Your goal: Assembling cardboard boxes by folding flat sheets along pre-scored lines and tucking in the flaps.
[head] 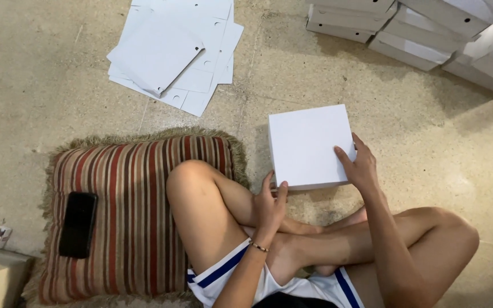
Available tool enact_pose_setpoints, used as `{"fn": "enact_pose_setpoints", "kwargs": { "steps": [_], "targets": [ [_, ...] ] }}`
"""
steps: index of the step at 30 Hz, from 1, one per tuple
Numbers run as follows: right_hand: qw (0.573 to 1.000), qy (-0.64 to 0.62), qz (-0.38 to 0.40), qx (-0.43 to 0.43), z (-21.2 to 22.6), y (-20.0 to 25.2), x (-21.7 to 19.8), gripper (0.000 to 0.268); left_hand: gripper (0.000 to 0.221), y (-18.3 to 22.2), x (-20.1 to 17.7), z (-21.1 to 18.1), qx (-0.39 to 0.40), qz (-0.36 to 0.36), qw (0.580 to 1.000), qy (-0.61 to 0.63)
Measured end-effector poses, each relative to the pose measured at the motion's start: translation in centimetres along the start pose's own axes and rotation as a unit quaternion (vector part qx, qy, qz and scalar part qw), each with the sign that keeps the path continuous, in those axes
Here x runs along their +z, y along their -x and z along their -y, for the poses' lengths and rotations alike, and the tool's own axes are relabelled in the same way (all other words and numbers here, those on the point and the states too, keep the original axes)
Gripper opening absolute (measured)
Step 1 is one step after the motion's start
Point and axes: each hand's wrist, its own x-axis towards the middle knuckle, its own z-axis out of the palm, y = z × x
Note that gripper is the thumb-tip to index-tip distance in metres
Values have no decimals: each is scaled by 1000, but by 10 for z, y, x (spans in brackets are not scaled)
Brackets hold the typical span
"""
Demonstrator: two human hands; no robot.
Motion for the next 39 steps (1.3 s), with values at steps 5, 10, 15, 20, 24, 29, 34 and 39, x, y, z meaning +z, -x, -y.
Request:
{"fn": "enact_pose_setpoints", "kwargs": {
  "steps": [5,10,15,20,24,29,34,39],
  "targets": [
    [1000,13,-8,19,7,9,-14,65,55,-5,5,-1,10,4,1000,-24],
    [996,60,-36,56,-27,18,-11,72,56,0,6,-11,26,8,999,-36],
    [965,-152,6,211,-24,47,-5,69,62,-2,0,-18,-12,-1,1000,-20],
    [926,-309,-31,215,-39,59,13,60,54,-8,-3,-25,-10,-21,999,-34],
    [891,-396,-28,218,-36,66,19,63,53,-21,1,-1,-4,-41,999,-32],
    [869,-437,-64,224,-57,67,36,61,45,-26,-5,-4,-25,-19,999,-8],
    [865,-444,-89,215,-62,67,47,61,41,-32,-10,-2,-38,8,999,-17],
    [880,-412,-97,215,-60,65,45,59,41,-36,-16,-14,-39,53,994,-82]
  ]
}}
